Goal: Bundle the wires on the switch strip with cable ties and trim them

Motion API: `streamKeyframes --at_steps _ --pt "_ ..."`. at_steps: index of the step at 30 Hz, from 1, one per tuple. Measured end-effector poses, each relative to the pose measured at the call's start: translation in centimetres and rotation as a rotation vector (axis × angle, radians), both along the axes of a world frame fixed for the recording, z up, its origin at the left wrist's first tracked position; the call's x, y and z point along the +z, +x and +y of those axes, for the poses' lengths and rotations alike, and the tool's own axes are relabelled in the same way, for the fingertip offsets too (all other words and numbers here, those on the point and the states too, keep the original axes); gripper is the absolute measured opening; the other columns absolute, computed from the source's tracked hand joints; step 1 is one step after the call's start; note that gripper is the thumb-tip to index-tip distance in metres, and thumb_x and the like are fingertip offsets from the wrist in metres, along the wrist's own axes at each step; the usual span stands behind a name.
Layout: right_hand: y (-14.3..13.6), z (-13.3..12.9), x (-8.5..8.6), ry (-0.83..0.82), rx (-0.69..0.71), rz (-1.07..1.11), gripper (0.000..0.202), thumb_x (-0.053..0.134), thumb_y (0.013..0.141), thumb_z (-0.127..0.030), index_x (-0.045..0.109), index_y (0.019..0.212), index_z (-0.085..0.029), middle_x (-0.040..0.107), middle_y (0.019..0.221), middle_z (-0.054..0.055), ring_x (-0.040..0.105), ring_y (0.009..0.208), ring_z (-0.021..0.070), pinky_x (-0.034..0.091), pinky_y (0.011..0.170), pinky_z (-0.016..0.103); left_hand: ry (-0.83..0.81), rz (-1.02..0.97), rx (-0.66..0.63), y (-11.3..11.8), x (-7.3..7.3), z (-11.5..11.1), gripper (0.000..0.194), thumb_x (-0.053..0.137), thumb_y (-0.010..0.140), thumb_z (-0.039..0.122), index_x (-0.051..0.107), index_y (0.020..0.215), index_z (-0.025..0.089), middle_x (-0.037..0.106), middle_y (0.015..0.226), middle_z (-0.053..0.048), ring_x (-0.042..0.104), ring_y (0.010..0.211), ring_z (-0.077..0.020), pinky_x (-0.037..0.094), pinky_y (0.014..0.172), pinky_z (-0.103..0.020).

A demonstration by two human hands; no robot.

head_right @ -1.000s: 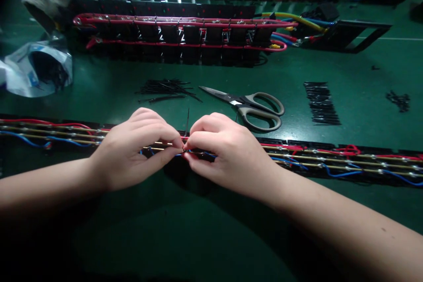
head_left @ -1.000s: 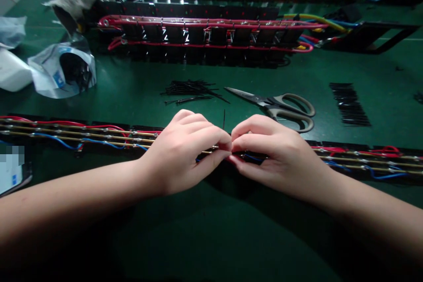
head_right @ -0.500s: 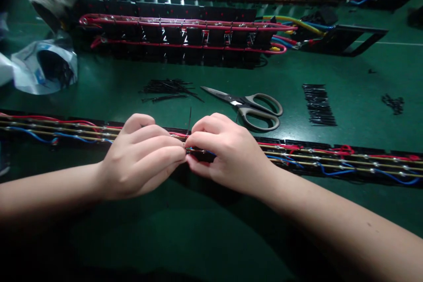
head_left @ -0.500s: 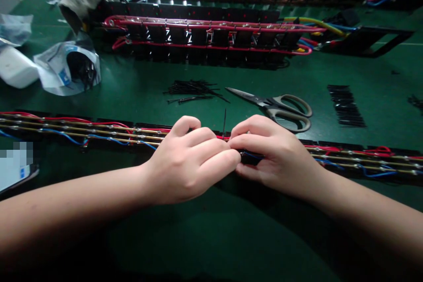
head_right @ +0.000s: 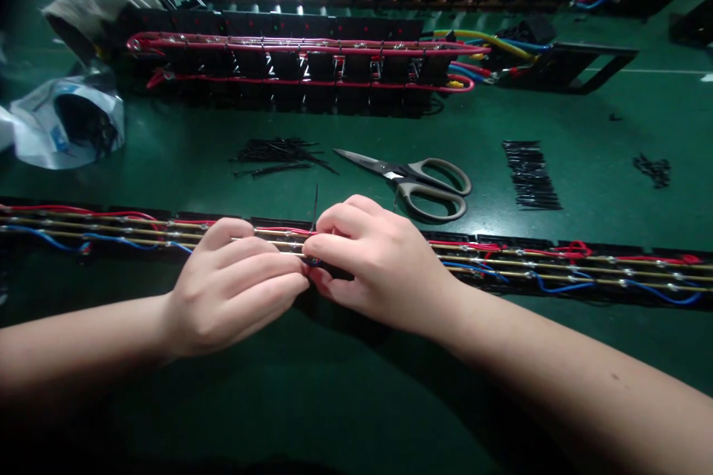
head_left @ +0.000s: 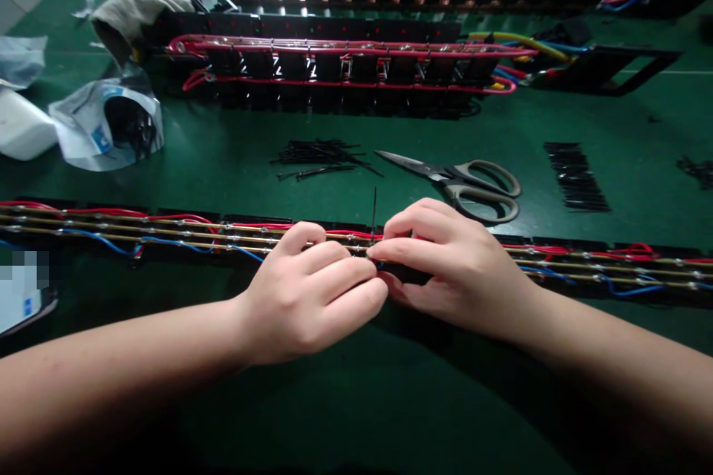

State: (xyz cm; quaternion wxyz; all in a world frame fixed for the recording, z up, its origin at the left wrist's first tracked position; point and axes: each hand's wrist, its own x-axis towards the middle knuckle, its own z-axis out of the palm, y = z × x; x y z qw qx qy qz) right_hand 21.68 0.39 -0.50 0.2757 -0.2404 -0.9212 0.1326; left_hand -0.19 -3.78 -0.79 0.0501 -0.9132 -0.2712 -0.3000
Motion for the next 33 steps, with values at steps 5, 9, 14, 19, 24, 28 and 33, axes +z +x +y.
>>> streamKeyframes --at_steps 5,9,14,19,24,28,33 --pt "0.0 -0.02 -0.09 -0.007 0.001 -0.007 0.008 0.065 0.087 -0.019 0.071 0.091 -0.017 0.07 0.094 0.009 0.061 0.083 0.0173 0.051 0.071 0.03 0.001 -0.009 -0.006 -0.12 -0.07 0.02 0.006 0.064 0.09 0.013 0.067 0.087 0.017 0.077 0.087 0.0 0.065 0.07 -0.0121 0.04 0.072 -0.034" --pt "-0.03 -0.04 -0.14 -0.011 -0.002 0.003 0.005 0.065 0.086 -0.018 0.069 0.088 -0.018 0.07 0.095 0.009 0.061 0.084 0.018 0.051 0.07 0.031 0.021 -0.015 -0.017 -0.13 0.04 -0.06 0.008 0.063 0.09 0.012 0.068 0.086 0.016 0.078 0.087 -0.001 0.066 0.069 -0.0121 0.042 0.071 -0.035" --pt "-0.03 -0.05 -0.03 -0.021 -0.008 -0.013 0.004 0.065 0.086 -0.017 0.068 0.088 -0.018 0.07 0.097 0.009 0.061 0.085 0.0183 0.051 0.072 0.031 0.03 -0.02 -0.048 -0.35 -0.1 -0.34 0.008 0.062 0.09 0.01 0.069 0.091 0.014 0.079 0.093 -0.006 0.068 0.07 -0.0136 0.043 0.068 -0.036" --pt "0.07 0.0 -0.03 -0.006 -0.002 -0.015 0.004 0.065 0.087 -0.017 0.069 0.087 -0.016 0.07 0.096 0.01 0.061 0.085 0.0185 0.05 0.072 0.031 0.065 -0.002 -0.064 -0.5 -0.07 -0.48 0.009 0.061 0.089 0.011 0.069 0.088 0.015 0.079 0.093 -0.005 0.067 0.069 -0.0137 0.045 0.064 -0.034" --pt "0.15 0.05 -0.1 -0.007 -0.002 -0.029 0.005 0.065 0.087 -0.017 0.07 0.087 -0.016 0.07 0.096 0.01 0.061 0.085 0.0186 0.05 0.073 0.032 0.073 0.044 -0.111 -0.52 0.21 -0.53 0.01 0.061 0.09 0.013 0.071 0.091 0.015 0.079 0.092 -0.006 0.066 0.067 -0.0134 0.047 0.057 -0.031" --pt "0.13 0.04 -0.14 -0.005 -0.008 -0.041 0.006 0.065 0.087 -0.018 0.071 0.085 -0.017 0.069 0.097 0.009 0.06 0.085 0.0182 0.049 0.072 0.031 0.062 0.049 -0.138 -0.61 0.29 -0.78 0.01 0.063 0.088 0.014 0.072 0.092 0.012 0.079 0.093 -0.009 0.067 0.066 -0.0146 0.048 0.053 -0.031" --pt "0.04 0.01 -0.15 0.02 -0.006 -0.046 0.008 0.066 0.087 -0.017 0.072 0.081 -0.015 0.069 0.095 0.01 0.059 0.084 0.0178 0.048 0.071 0.03 0.059 0.048 -0.182 -0.53 0.48 -0.68 0.012 0.061 0.089 0.016 0.072 0.09 0.011 0.079 0.091 -0.009 0.065 0.06 -0.0141 0.045 0.046 -0.03"
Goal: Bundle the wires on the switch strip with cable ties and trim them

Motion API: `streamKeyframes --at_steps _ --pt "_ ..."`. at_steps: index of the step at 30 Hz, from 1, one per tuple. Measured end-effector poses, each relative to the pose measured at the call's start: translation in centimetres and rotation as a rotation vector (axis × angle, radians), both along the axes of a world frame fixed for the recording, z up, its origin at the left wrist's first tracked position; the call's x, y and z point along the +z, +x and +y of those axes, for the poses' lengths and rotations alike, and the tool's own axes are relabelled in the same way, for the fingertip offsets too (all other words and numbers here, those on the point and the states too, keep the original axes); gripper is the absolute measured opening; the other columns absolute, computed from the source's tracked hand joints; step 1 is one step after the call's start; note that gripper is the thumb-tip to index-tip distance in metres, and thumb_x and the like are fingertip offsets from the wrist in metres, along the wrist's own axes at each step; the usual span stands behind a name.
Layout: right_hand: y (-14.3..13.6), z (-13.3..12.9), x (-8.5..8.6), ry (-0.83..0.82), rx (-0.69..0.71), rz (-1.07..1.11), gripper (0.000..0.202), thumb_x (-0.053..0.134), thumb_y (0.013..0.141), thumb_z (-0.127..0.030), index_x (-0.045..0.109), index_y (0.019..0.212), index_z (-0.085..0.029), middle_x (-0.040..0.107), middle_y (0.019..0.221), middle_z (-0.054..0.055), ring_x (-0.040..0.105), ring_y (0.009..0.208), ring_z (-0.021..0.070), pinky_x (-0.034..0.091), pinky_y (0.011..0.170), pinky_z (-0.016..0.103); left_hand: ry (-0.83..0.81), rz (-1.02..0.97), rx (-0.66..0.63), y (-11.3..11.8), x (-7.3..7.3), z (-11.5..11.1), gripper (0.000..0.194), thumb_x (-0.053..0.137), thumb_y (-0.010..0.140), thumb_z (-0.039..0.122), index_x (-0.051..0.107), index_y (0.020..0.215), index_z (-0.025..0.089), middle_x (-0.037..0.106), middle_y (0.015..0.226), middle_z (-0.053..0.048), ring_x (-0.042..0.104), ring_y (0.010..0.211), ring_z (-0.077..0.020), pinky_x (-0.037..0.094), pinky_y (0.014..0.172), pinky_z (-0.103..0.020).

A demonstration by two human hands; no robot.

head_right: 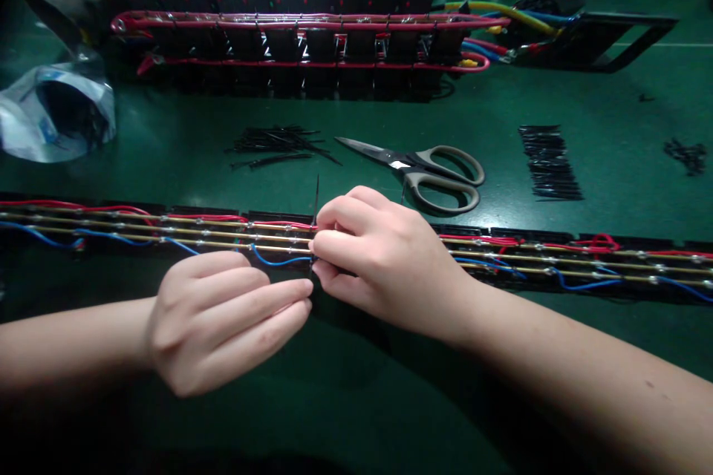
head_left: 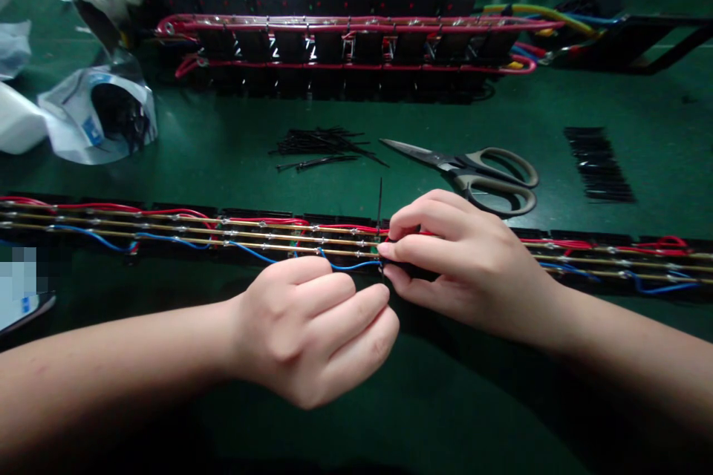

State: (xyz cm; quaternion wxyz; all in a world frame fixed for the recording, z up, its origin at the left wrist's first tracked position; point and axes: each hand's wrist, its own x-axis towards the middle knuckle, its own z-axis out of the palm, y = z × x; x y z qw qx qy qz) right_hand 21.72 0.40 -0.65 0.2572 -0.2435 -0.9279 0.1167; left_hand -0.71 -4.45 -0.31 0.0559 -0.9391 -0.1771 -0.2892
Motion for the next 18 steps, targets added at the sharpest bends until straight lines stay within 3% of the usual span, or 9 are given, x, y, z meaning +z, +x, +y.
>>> streamKeyframes --at_steps 18 --pt "-0.13 0.01 0.0 0.01 0.005 0.0 0.005 0.065 0.086 -0.015 0.069 0.083 -0.014 0.068 0.096 0.01 0.059 0.084 0.0175 0.048 0.07 0.029 -0.003 0.044 -0.071 -0.05 -0.33 0.21 0.014 0.062 0.089 0.019 0.071 0.092 0.008 0.077 0.087 -0.01 0.062 0.057 -0.0143 0.042 0.043 -0.031"
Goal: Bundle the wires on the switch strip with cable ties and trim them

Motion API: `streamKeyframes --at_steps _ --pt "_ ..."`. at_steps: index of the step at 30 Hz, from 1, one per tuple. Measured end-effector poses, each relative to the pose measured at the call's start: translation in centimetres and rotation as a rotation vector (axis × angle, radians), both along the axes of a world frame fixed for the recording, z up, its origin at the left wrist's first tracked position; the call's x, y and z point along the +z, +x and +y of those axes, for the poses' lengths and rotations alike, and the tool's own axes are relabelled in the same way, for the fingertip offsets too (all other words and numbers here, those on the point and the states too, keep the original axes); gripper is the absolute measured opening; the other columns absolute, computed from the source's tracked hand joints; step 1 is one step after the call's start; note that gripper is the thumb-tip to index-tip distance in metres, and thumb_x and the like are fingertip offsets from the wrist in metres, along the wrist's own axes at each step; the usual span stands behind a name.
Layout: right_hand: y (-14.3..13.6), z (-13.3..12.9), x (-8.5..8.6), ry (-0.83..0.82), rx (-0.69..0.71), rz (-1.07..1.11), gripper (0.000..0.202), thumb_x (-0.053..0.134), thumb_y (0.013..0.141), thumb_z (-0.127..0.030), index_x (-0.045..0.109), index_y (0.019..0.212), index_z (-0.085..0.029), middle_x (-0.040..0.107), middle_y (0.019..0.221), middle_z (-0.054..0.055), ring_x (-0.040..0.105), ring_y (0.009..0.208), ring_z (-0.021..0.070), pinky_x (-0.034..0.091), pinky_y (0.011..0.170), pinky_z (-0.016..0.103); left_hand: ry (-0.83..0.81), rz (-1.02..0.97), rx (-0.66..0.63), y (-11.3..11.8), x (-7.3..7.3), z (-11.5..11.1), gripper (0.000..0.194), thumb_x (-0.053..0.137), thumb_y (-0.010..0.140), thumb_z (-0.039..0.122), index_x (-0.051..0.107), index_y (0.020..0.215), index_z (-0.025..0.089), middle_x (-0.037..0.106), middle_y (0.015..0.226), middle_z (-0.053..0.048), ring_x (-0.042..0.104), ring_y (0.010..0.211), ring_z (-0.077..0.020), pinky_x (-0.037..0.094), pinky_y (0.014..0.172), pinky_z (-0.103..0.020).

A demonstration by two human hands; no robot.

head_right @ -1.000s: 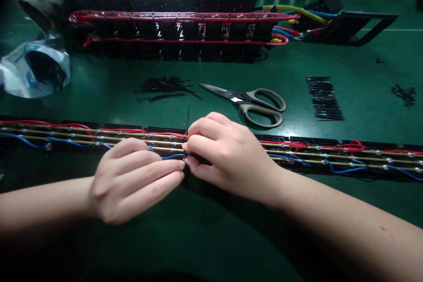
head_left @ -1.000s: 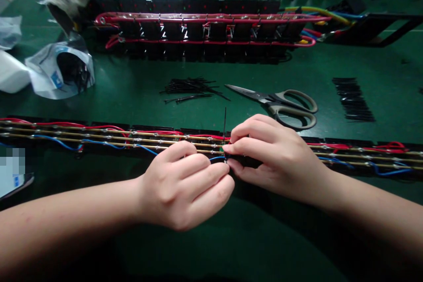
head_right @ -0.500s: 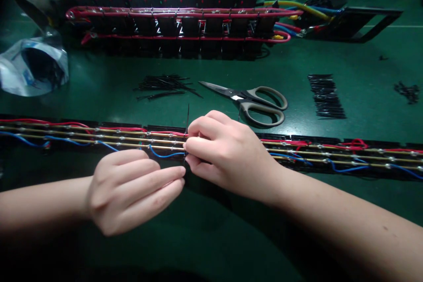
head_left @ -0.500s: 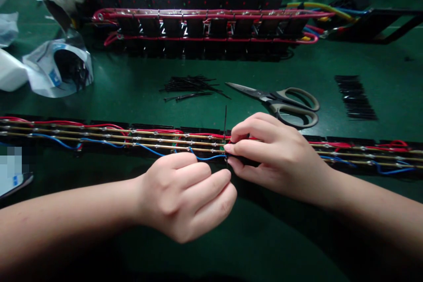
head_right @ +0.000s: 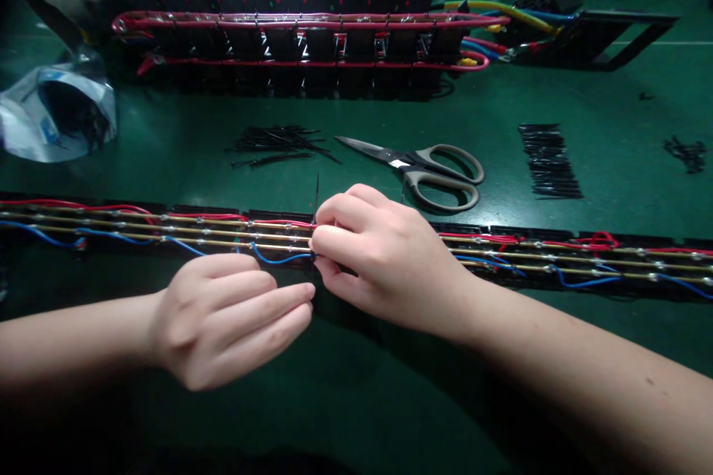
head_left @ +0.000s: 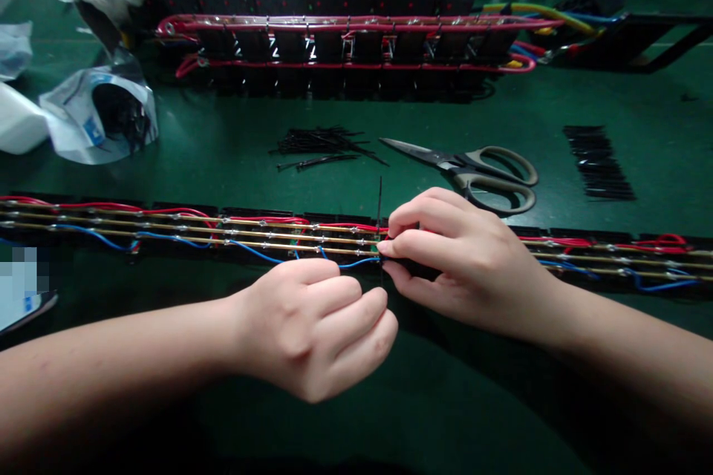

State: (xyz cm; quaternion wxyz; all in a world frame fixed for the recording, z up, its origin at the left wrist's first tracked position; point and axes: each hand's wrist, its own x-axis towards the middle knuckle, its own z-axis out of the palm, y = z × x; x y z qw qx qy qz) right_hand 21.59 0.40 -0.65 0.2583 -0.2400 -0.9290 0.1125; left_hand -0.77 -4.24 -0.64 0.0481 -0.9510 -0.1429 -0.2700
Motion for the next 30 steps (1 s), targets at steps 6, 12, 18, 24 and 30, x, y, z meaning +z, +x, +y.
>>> streamKeyframes --at_steps 6,12,18,24,30 --pt "0.0 0.04 0.06 -0.016 0.004 0.009 0.007 0.064 0.086 -0.015 0.069 0.083 -0.014 0.068 0.096 0.01 0.059 0.084 0.0175 0.048 0.071 0.03 -0.004 -0.001 0.011 0.19 0.11 -0.03 0.014 0.06 0.09 0.018 0.071 0.089 0.009 0.078 0.086 -0.009 0.062 0.056 -0.0132 0.043 0.044 -0.03" --pt "-0.06 0.03 0.14 -0.031 0.006 0.007 0.006 0.064 0.086 -0.015 0.069 0.083 -0.014 0.068 0.096 0.01 0.06 0.085 0.0179 0.049 0.073 0.031 -0.023 -0.046 0.012 0.06 0.3 -0.01 0.011 0.06 0.09 0.016 0.07 0.089 0.01 0.078 0.087 -0.008 0.063 0.056 -0.0129 0.043 0.044 -0.03" --pt "0.05 0.06 0.06 -0.033 0.003 0.009 0.006 0.064 0.085 -0.015 0.069 0.083 -0.014 0.068 0.096 0.01 0.059 0.084 0.0176 0.048 0.072 0.031 -0.044 -0.129 0.04 0.11 0.63 0.01 0.01 0.064 0.086 0.015 0.07 0.09 0.009 0.08 0.088 -0.008 0.065 0.055 -0.0127 0.043 0.044 -0.028" --pt "-0.07 -0.02 0.1 -0.028 -0.002 0.004 0.007 0.064 0.085 -0.016 0.069 0.08 -0.014 0.068 0.096 0.01 0.058 0.083 0.0173 0.048 0.072 0.03 -0.059 -0.129 0.033 0.22 0.62 0.01 0.009 0.065 0.086 0.014 0.069 0.09 0.008 0.08 0.087 -0.009 0.066 0.055 -0.0143 0.043 0.043 -0.029" --pt "-0.17 -0.18 0.15 -0.015 -0.026 -0.003 0.011 0.064 0.086 -0.015 0.068 0.077 -0.016 0.067 0.094 0.009 0.058 0.083 0.017 0.048 0.071 0.03 -0.064 -0.117 0.017 0.31 0.48 0.18 0.009 0.062 0.087 0.014 0.07 0.086 0.009 0.079 0.086 -0.01 0.066 0.055 -0.0138 0.043 0.043 -0.029"
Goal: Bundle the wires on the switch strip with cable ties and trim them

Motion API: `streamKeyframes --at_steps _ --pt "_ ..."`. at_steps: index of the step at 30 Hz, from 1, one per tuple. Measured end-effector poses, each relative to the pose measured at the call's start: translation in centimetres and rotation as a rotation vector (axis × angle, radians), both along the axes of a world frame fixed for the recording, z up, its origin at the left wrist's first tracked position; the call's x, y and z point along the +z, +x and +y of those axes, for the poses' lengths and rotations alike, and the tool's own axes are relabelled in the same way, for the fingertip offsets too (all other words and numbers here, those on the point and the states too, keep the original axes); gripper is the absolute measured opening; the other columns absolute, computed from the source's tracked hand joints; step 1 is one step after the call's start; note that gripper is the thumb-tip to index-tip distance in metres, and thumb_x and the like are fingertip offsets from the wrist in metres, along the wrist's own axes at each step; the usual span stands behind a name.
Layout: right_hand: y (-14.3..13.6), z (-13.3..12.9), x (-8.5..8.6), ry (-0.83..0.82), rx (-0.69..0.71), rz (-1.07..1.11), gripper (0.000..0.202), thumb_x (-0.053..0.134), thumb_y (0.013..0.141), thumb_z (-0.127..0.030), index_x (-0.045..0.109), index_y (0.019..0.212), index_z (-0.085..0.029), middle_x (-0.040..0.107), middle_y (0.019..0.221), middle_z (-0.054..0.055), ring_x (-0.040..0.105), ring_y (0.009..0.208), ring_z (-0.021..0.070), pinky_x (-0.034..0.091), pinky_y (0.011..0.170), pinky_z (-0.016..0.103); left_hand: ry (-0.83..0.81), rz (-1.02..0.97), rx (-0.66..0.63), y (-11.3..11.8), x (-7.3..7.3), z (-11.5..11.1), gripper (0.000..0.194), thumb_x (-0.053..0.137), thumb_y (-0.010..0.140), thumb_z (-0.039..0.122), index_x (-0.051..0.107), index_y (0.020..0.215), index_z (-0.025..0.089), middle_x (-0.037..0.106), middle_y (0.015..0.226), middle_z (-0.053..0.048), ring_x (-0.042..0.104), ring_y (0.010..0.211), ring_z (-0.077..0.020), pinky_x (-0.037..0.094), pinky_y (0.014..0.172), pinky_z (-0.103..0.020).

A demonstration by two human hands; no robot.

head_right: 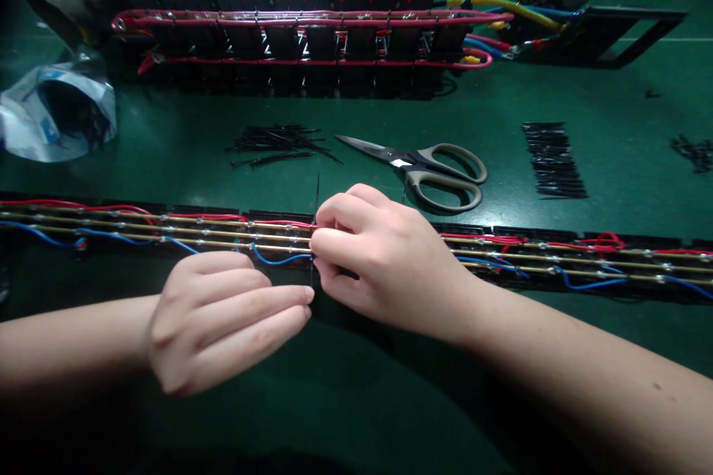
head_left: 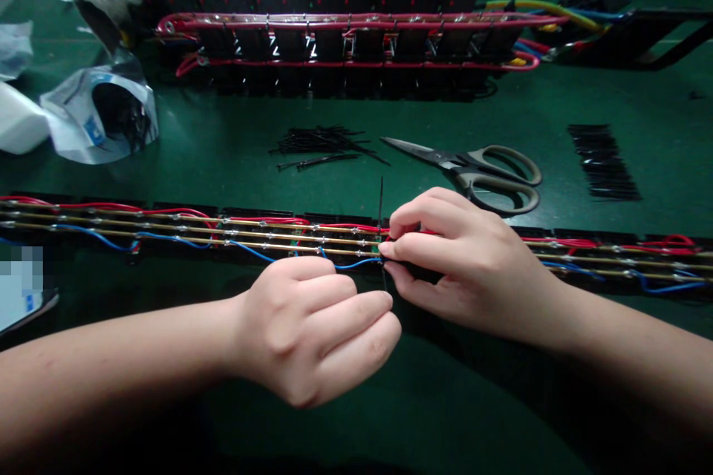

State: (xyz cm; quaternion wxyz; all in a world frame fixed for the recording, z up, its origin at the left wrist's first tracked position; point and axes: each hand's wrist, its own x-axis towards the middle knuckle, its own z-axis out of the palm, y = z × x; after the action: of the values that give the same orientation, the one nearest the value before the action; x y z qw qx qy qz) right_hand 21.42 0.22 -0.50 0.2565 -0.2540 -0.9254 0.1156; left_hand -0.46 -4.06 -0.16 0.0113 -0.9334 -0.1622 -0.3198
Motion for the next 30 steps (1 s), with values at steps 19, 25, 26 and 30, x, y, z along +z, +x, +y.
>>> streamKeyframes --at_steps 19,25,26,30 --pt "-0.08 -0.07 -0.05 0.032 -0.023 -0.041 0.015 0.061 0.088 -0.016 0.065 0.074 -0.017 0.067 0.095 0.008 0.057 0.083 0.0169 0.047 0.069 0.029 0.004 0.112 -0.005 -0.04 -0.5 0.06 0.012 0.058 0.091 0.015 0.068 0.088 0.011 0.078 0.087 -0.006 0.063 0.058 -0.013 0.043 0.045 -0.03" --pt "0.09 0.11 -0.11 0.023 0.0 -0.021 0.011 0.062 0.088 -0.015 0.065 0.077 -0.016 0.068 0.095 0.008 0.057 0.083 0.0169 0.048 0.069 0.029 0.018 0.152 -0.006 -0.04 -0.69 0.18 0.014 0.054 0.093 0.014 0.067 0.087 0.011 0.075 0.081 -0.005 0.063 0.06 -0.0137 0.041 0.047 -0.031" --pt "0.1 0.11 -0.1 0.02 0.003 -0.018 0.011 0.062 0.088 -0.015 0.065 0.078 -0.016 0.068 0.095 0.009 0.058 0.083 0.017 0.048 0.069 0.029 0.019 0.164 -0.006 -0.05 -0.73 0.24 0.015 0.054 0.094 0.014 0.067 0.087 0.012 0.074 0.08 -0.005 0.062 0.059 -0.0134 0.041 0.047 -0.031" --pt "0.02 0.08 0.02 -0.027 -0.004 0.012 0.006 0.062 0.087 -0.015 0.066 0.083 -0.017 0.069 0.094 0.009 0.061 0.084 0.0181 0.05 0.072 0.031 0.027 0.204 -0.007 -0.14 -0.87 0.46 0.017 0.052 0.095 0.015 0.065 0.085 0.014 0.073 0.078 -0.004 0.059 0.058 -0.0127 0.042 0.05 -0.031"
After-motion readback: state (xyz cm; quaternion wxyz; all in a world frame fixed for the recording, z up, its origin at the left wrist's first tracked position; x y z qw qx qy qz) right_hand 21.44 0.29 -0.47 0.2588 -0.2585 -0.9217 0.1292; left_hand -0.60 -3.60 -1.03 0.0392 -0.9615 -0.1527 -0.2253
